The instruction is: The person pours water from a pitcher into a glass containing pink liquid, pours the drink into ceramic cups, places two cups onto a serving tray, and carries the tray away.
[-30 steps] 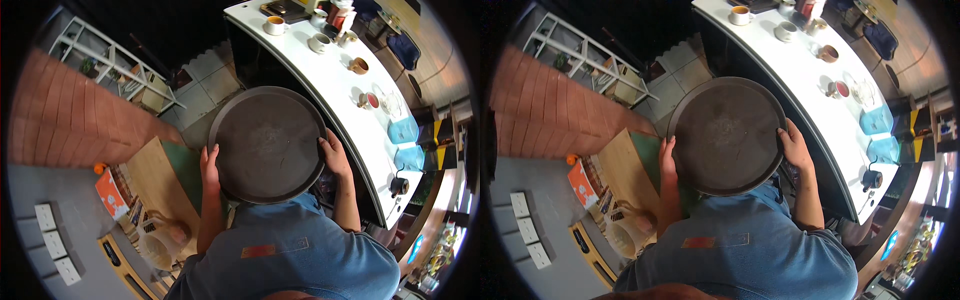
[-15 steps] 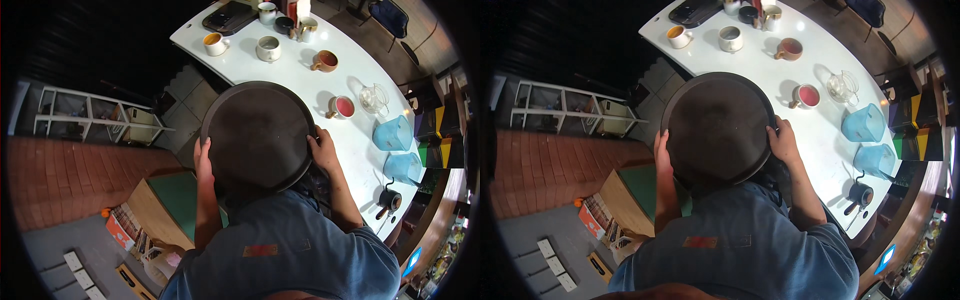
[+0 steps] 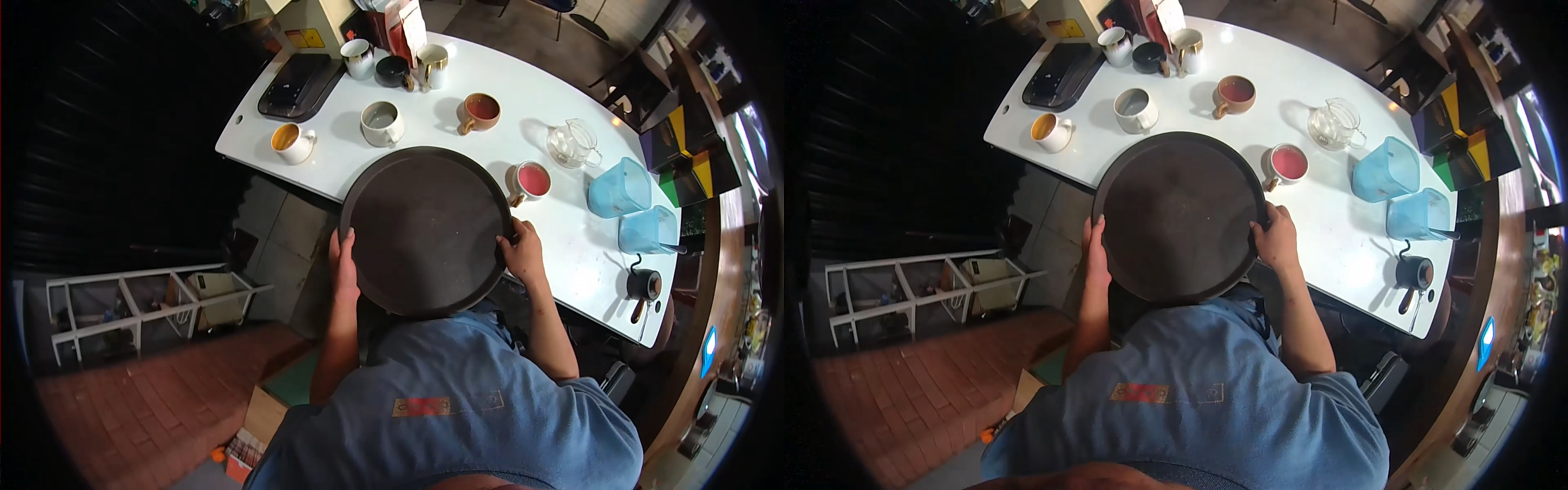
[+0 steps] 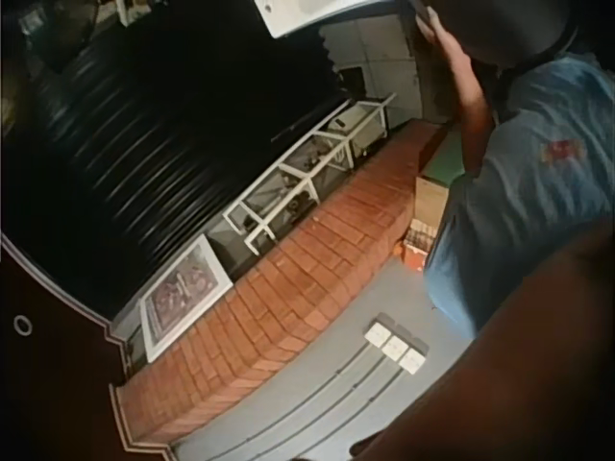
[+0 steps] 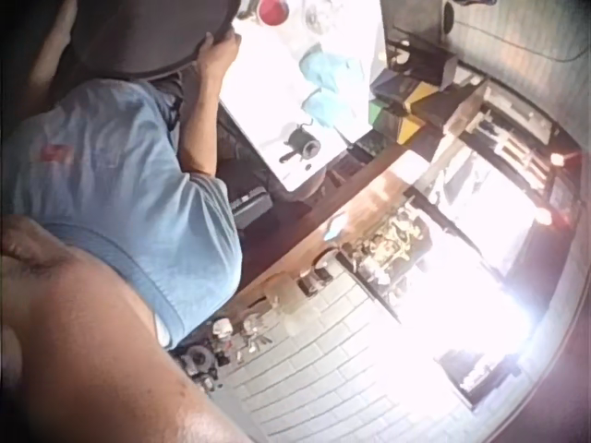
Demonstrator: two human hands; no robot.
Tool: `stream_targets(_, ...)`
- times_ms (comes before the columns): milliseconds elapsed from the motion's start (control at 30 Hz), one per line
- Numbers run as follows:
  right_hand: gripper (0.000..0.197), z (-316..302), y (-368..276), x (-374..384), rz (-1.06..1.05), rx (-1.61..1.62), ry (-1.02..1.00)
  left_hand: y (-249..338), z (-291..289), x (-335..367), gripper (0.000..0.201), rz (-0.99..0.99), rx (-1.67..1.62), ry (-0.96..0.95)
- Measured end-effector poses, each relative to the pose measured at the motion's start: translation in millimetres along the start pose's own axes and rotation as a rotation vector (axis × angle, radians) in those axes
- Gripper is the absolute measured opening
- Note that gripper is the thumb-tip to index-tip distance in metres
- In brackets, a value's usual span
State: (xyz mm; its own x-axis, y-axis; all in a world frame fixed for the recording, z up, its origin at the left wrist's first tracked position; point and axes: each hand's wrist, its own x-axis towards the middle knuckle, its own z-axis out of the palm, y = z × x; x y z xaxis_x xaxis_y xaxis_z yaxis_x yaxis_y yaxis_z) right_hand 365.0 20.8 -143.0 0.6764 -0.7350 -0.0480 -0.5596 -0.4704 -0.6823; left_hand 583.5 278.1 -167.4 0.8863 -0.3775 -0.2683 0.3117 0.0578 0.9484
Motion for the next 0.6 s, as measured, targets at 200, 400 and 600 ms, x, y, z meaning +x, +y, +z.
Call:
stream_targets(200, 0.047, 4, -8, -11, 0.138, -0.042, 0.113, -5, 5, 20, 0.05, 0.029, 0.08, -0.027)
stream_targets(400, 0.05, 8, -10, -13, 0.135, -0.004, 0.159, -11, -1, 39, 0.048, 0.054, 0.072, -0.106)
stream_targets(600, 0.053, 7, 5, -5, 0.074, -0.073, 0.178, 5, 8, 30, 0.051, -0.009, 0.119, -0.054)
